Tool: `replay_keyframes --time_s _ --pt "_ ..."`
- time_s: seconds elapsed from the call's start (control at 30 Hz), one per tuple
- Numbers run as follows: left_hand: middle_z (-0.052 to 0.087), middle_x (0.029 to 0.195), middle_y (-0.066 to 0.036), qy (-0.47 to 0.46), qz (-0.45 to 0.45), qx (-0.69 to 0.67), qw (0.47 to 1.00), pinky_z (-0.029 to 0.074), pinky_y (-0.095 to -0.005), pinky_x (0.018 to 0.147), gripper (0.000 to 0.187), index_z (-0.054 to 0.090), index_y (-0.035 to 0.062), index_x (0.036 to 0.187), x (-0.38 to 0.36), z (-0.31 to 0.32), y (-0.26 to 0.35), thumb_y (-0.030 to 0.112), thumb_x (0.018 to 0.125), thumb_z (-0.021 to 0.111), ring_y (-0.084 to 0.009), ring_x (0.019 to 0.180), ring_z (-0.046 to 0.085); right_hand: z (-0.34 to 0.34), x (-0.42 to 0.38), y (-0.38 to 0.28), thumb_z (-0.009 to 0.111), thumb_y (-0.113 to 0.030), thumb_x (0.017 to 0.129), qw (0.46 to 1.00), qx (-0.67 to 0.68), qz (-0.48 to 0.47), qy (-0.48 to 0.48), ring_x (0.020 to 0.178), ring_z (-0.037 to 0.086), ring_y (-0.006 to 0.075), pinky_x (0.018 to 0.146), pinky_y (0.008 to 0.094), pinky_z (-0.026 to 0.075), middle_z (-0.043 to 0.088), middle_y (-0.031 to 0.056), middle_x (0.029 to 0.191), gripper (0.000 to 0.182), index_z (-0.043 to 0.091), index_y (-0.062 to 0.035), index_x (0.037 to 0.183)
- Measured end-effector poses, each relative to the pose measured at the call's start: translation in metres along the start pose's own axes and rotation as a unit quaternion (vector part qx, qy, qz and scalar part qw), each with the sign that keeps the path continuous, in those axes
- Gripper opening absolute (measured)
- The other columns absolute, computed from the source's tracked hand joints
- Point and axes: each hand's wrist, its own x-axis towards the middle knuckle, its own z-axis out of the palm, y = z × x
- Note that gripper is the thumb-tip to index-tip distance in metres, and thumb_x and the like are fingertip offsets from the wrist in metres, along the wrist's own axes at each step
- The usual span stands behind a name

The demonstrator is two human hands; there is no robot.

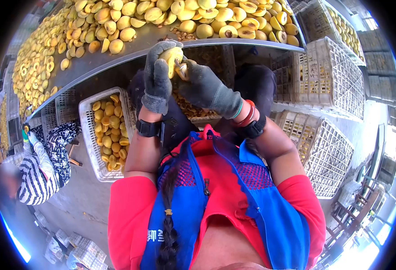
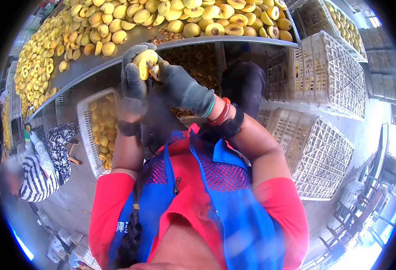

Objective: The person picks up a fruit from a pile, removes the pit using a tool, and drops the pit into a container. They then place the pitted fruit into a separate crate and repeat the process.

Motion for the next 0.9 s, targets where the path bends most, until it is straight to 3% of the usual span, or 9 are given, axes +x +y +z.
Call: replay_keyframes --time_s 0.07,0.17,0.27,0.37,0.47,0.5,0.7,0.8,0.9 --pt "0.058 0.111 -0.014 -0.012 -0.024 -0.032 0.999 0.046 -0.0352 0.09 0.059 0.049 0.0004 0.118 -0.004 0.002 0.005 0.054 0.095 0.039 -0.023 0.099 0.058 -0.011 -0.002 -0.02 0.056 -0.008 0.086 0.966 0.195 0.137 -0.1 0.053 0.051 0.0068 0.046 0.0234 0.04 0.054 0.0001 0.07 0.022 0.052 -0.001 0.107" --pt "0.057 0.113 -0.014 -0.038 -0.009 -0.011 0.999 0.048 -0.0345 0.087 0.057 0.05 0.0009 0.117 -0.001 -0.007 -0.006 0.053 0.095 0.04 -0.0229 0.096 0.059 -0.012 -0.004 -0.021 0.056 -0.009 0.087 0.936 0.273 0.196 -0.107 0.052 0.049 0.0069 0.046 0.0236 0.039 0.053 -0.001 0.068 0.021 0.053 -0.0019 0.107" --pt "0.057 0.116 -0.015 -0.069 -0.096 -0.091 0.989 0.049 -0.033 0.084 0.052 0.052 0.0012 0.115 0.003 -0.003 0.009 0.048 0.096 0.043 -0.0211 0.092 0.061 -0.011 -0.006 -0.015 0.055 -0.009 0.088 0.919 0.299 0.239 -0.101 0.051 0.048 0.006 0.046 0.0221 0.039 0.053 -0.0015 0.067 0.02 0.053 -0.0023 0.107" --pt "0.061 0.109 -0.013 0.029 0.014 0.055 0.998 0.05 -0.0315 0.081 0.043 0.058 0.0007 0.106 0.004 0.001 0.004 0.041 0.095 0.046 -0.0193 0.088 0.062 -0.009 -0.008 -0.016 0.057 -0.005 0.085 0.93 0.284 0.224 -0.069 0.06 0.05 0.0048 0.049 0.0228 0.041 0.054 -0.0028 0.074 0.025 0.055 -0.0006 0.109" --pt "0.065 0.097 -0.011 0.092 -0.034 0.137 0.986 0.05 -0.0314 0.08 0.039 0.062 -0.0001 0.098 -0.002 0.009 -0.002 0.036 0.094 0.048 -0.0189 0.086 0.063 -0.004 -0.007 -0.02 0.058 -0.005 0.084 0.938 0.277 0.19 -0.081 0.059 0.051 0.0053 0.05 0.023 0.042 0.055 -0.002 0.074 0.022 0.057 0.0002 0.105" --pt "0.067 0.087 -0.009 0.111 -0.036 0.097 0.988 0.051 -0.0316 0.077 0.038 0.064 -0.0006 0.092 -0.001 0.011 0.004 0.034 0.093 0.05 -0.0193 0.083 0.064 -0.007 -0.008 -0.027 0.056 -0.008 0.086 0.927 0.31 0.185 -0.1 0.049 0.048 0.0074 0.043 0.0225 0.038 0.053 -0.0001 0.066 0.016 0.054 -0.0009 0.099" --pt "0.066 0.089 -0.012 -0.016 0.021 0.065 0.998 0.05 -0.0311 0.073 0.056 0.063 -0.0031 0.092 -0.003 -0.004 0.003 0.048 0.096 0.04 -0.0181 0.081 0.062 -0.021 -0.013 -0.028 0.059 -0.008 0.08 0.827 0.427 0.313 -0.189 0.047 0.046 0.0072 0.043 0.0218 0.037 0.052 0.001 0.063 0.012 0.056 -0.001 0.089" --pt "0.068 0.083 -0.011 0.021 -0.001 0.025 0.999 0.051 -0.0307 0.07 0.048 0.065 -0.0027 0.087 -0.005 -0.001 -0.002 0.04 0.095 0.046 -0.019 0.076 0.064 -0.019 -0.015 -0.033 0.06 -0.01 0.081 0.861 0.367 0.3 -0.186 0.05 0.05 0.0095 0.046 0.0243 0.041 0.054 0.0022 0.065 0.014 0.057 0.0002 0.089" --pt "0.068 0.083 -0.011 0.059 -0.043 -0.006 0.997 0.051 -0.0305 0.07 0.049 0.065 -0.0019 0.086 -0.004 0.005 -0.002 0.041 0.096 0.045 -0.0181 0.076 0.064 0.005 -0.018 -0.014 0.062 -0.014 0.082 0.981 0.142 0.112 -0.065 0.058 0.06 0.0191 0.055 0.0315 0.048 0.061 0.0086 0.07 0.02 0.058 0.0027 0.092"
